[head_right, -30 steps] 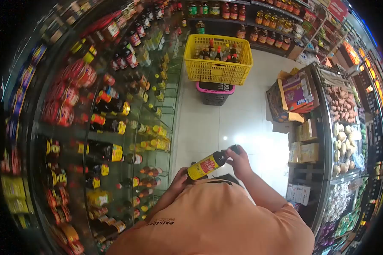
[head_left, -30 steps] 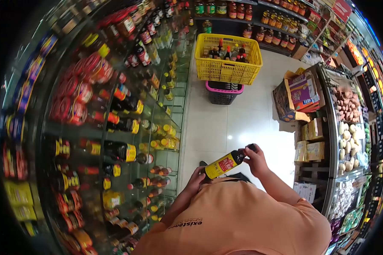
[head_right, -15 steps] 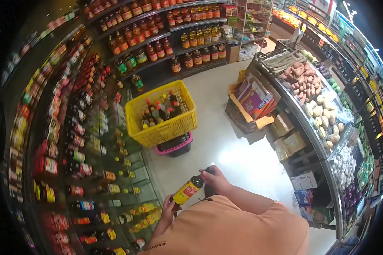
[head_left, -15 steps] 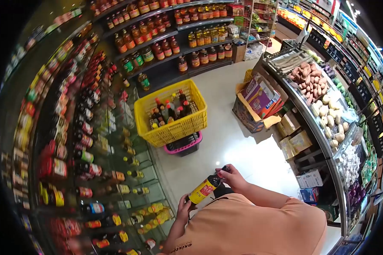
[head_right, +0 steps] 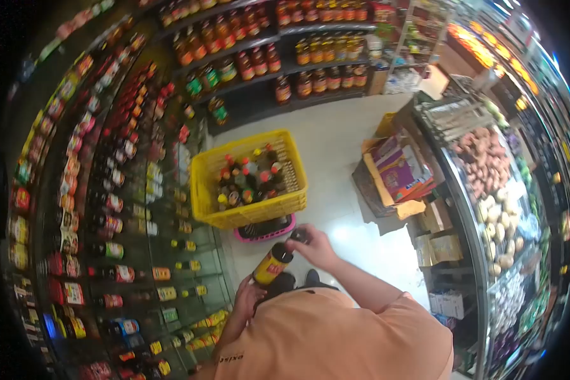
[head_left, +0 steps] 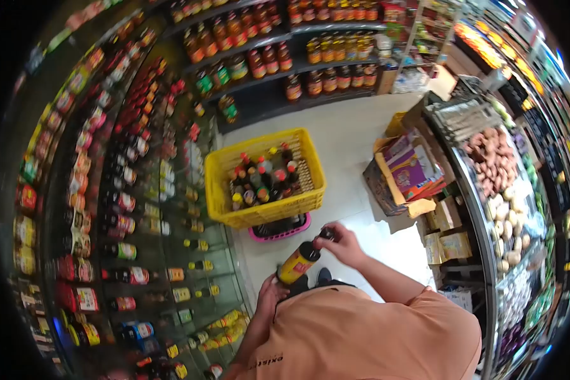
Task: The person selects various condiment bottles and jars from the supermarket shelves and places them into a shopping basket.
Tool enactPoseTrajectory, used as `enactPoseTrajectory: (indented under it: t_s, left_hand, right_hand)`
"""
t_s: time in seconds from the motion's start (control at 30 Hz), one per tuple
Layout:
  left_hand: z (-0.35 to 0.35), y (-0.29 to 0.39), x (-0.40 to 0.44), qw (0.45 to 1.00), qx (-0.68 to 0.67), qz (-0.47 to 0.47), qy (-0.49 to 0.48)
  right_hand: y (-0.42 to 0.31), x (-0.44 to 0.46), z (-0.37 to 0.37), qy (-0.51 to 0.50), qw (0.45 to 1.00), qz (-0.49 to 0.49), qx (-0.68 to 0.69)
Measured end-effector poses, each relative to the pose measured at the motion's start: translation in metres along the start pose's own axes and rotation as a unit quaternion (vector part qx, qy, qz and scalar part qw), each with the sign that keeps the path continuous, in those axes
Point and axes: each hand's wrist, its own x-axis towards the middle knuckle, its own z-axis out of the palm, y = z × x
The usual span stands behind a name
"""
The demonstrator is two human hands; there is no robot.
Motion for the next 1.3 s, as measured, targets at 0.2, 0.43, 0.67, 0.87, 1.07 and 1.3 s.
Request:
enactPoseTrajectory:
  t_s: [0.2, 0.43, 0.67, 0.87, 1.07, 1.3]
  left_hand:
    - [-0.121, -0.009, 0.042, 0.965, 0.117, -0.076, 0.222]
    - [-0.272, -0.067, 0.048, 0.871, 0.062, -0.297, 0.385]
    - [-0.277, -0.015, 0.089, 0.904, 0.121, -0.245, 0.328]
    - [-0.255, 0.054, 0.099, 0.909, 0.074, -0.159, 0.379]
    - [-0.258, 0.010, 0.046, 0.884, 0.049, -0.212, 0.414]
    - [-0.209, -0.029, -0.003, 0.847, -0.011, -0.243, 0.473]
  right_hand:
    - [-0.051, 0.117, 0.021, 0.048, 0.973, -0.091, -0.206]
    - [-0.050, 0.245, 0.061, 0.063, 0.918, -0.085, -0.381]
    - [0.046, 0.333, 0.108, -0.036, 0.841, -0.055, -0.538]
    - [0.144, 0.378, 0.131, -0.140, 0.814, 0.057, -0.561]
    - [0.217, 0.397, 0.142, -0.182, 0.769, 0.123, -0.600]
    - [0.227, 0.403, 0.149, -0.226, 0.770, 0.115, -0.585]
